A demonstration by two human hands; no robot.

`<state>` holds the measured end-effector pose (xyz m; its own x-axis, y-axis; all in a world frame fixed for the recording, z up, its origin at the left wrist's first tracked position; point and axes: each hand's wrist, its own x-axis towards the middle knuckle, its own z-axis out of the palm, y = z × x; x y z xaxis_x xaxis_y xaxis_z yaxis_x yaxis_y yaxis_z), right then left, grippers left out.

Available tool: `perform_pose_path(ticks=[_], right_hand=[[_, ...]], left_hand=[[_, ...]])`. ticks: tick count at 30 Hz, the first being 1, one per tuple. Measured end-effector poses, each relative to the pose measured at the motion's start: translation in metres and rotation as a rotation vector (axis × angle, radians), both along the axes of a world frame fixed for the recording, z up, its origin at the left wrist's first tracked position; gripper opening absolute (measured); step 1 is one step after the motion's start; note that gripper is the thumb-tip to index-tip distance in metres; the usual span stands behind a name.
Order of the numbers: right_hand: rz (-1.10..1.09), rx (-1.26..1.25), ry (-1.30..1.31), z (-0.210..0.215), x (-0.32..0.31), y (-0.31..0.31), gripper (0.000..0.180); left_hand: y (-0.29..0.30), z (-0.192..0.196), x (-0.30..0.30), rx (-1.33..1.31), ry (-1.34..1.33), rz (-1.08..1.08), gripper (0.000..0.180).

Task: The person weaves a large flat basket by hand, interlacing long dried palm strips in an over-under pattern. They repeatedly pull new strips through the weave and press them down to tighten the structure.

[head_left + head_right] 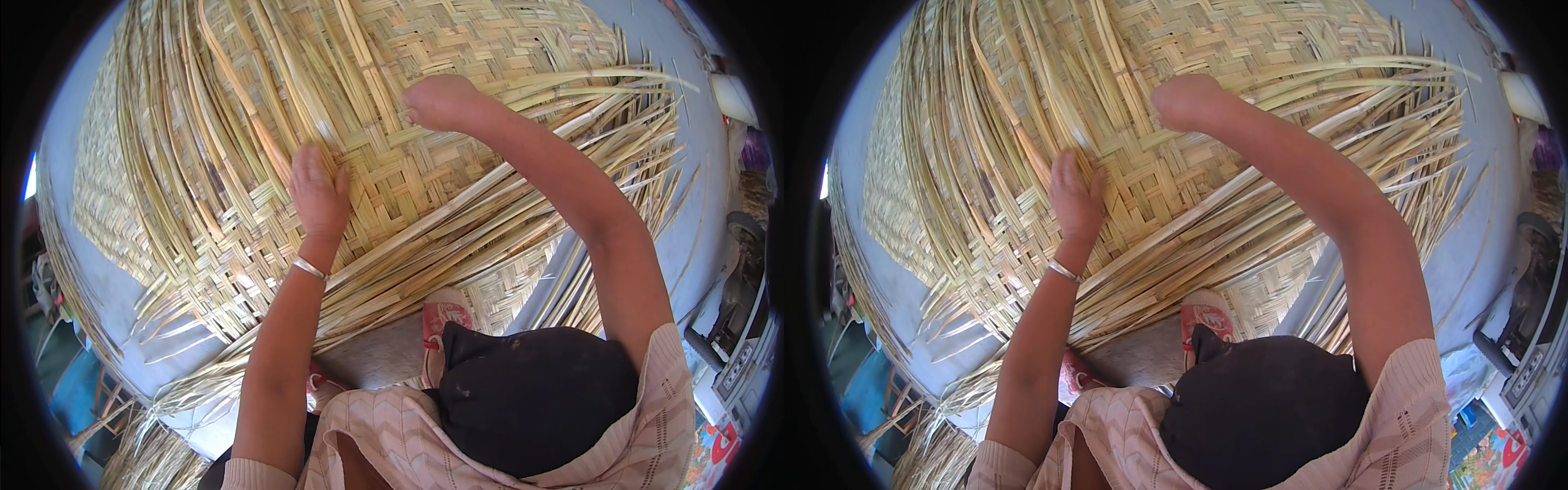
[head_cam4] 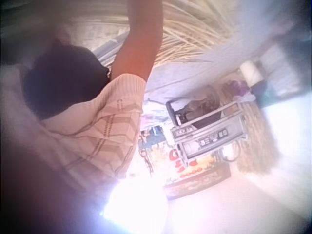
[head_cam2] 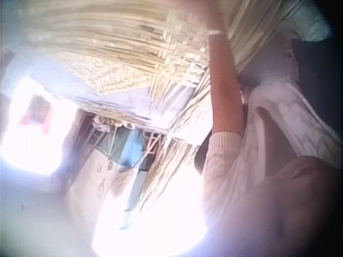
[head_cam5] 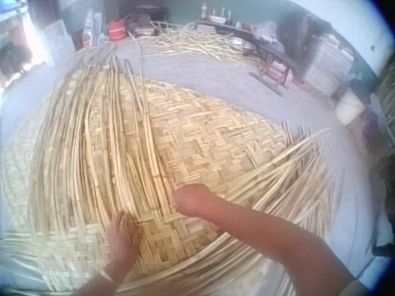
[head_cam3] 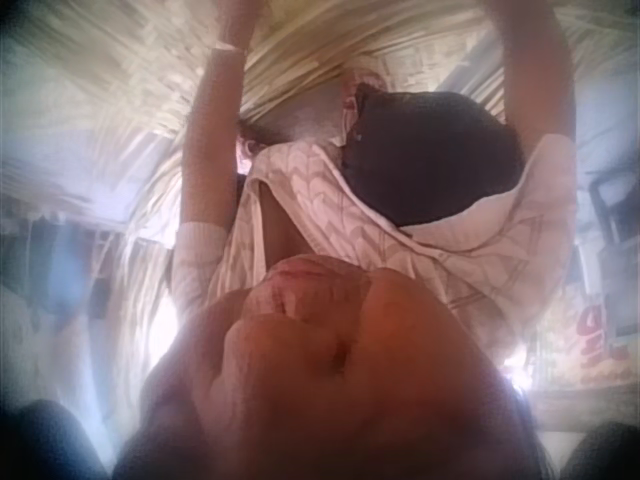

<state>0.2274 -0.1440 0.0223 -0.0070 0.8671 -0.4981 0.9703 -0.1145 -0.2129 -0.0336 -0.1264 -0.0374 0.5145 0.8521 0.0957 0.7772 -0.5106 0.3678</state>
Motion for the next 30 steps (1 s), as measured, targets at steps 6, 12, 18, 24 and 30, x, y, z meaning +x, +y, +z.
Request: perform_pose_path(ticks=[6, 12, 18, 24, 30], right_hand=[[0.024, 0.052, -0.051, 0.005, -0.003, 0.001, 0.018], [0.051, 0.074, -0.041, 0.001, 0.000, 0.002, 0.017], [0.053, 0.071, -0.055, -0.001, -0.002, 0.002, 0.018], [0.139, 0.001, -0.130, 0.009, -0.008, 0.013, 0.019], [-0.022, 0.273, 0.274, -0.015, -0.057, 0.036, 0.031]], left_hand=[[-0.005, -0.009, -0.009, 0.036, 0.301, -0.132, 0.062], [0.001, 0.004, -0.019, -0.023, 0.234, -0.253, 0.079], [0.006, 0.015, -0.027, -0.042, 0.211, -0.352, 0.093], [0.004, 0.014, -0.023, -0.043, 0.179, -0.299, 0.085], [0.004, 0.014, -0.024, -0.052, 0.185, -0.300, 0.086]])
